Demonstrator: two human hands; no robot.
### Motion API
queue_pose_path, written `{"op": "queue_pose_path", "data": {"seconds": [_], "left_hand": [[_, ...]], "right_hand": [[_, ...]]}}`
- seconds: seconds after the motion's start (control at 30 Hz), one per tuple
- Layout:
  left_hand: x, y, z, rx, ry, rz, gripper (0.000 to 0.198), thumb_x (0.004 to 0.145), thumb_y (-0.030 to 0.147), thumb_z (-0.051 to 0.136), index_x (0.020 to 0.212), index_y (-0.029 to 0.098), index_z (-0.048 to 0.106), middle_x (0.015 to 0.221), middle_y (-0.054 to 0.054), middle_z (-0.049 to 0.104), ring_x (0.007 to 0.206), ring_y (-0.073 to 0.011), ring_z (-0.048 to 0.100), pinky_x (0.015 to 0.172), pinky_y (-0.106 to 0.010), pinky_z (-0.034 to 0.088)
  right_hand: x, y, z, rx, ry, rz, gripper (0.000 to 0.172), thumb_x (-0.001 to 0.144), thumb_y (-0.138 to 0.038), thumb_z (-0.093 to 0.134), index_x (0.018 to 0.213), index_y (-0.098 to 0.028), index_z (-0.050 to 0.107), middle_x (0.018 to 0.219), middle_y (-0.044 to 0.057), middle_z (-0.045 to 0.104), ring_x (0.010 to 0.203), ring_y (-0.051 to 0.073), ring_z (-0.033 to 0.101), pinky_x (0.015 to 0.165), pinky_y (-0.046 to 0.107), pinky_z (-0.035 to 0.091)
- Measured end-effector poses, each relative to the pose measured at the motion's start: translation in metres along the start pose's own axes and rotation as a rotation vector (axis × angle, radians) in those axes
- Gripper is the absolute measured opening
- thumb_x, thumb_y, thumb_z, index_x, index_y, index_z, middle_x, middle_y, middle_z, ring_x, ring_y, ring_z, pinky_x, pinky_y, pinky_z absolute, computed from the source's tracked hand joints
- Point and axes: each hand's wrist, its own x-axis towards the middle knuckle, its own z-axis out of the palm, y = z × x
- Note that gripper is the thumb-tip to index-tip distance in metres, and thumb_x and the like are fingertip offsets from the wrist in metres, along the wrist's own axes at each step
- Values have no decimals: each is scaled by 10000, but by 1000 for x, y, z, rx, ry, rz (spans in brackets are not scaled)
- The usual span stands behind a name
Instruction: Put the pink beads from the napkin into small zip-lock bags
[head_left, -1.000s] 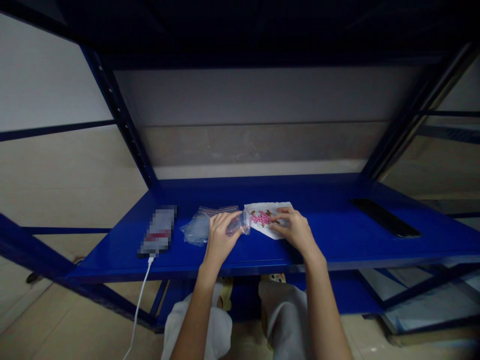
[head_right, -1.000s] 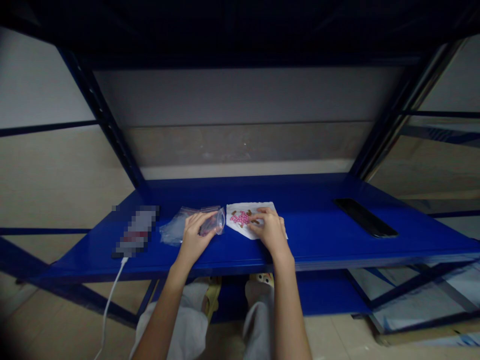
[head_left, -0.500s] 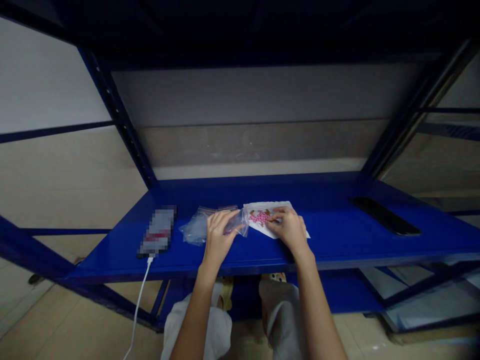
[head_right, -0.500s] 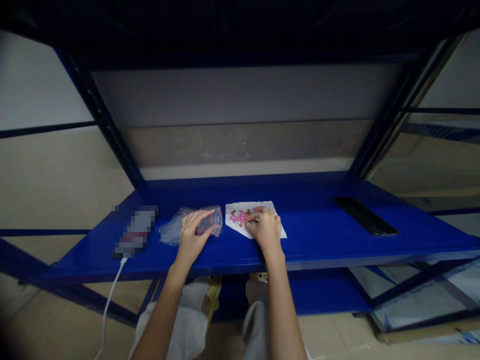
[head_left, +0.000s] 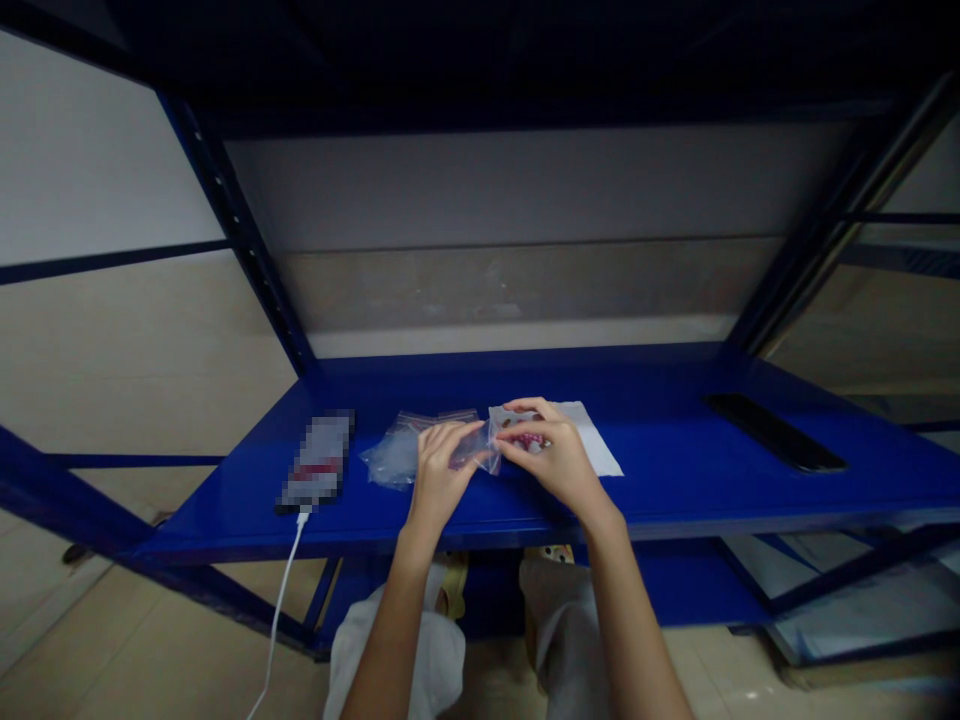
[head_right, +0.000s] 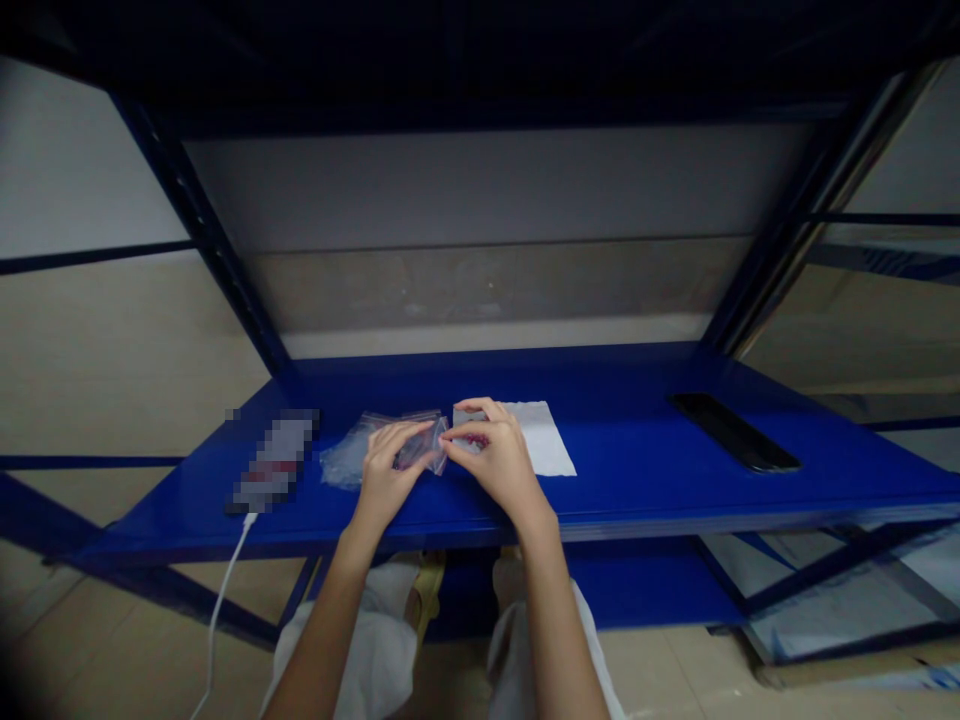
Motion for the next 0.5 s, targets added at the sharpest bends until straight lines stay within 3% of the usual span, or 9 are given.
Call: {"op": "queue_pose_path", "data": {"seconds": [0.2,0.37,0.5], "left_hand": [[0,-1,0,-142,-2,-80,242,736,267,641,976,233,637,958,-38,664,927,-199,577,871,-357,380],[0,-4,-1,-592,65,-374,282,775,366,577,969,172,645,873,-62,689,862,-196,622,841,-336,438],[1,-5,-6,-861,163,-509,327,784,425,550,886,132,654,783,-53,687,834,-175,632,839,-301,445]], "right_hand": [[3,-4,14,72,-46,-3,136,803,-244,575,816,-232,710,1096,63,603,1018,207,543,878,375,423],[5,-7,1,139,123,46,183,841,-268,522,913,-229,686,1009,61,625,970,185,571,857,337,443],[0,16,-11,39,240,85,166,821,-272,544,861,-203,689,912,63,649,891,189,595,815,339,460]]}}
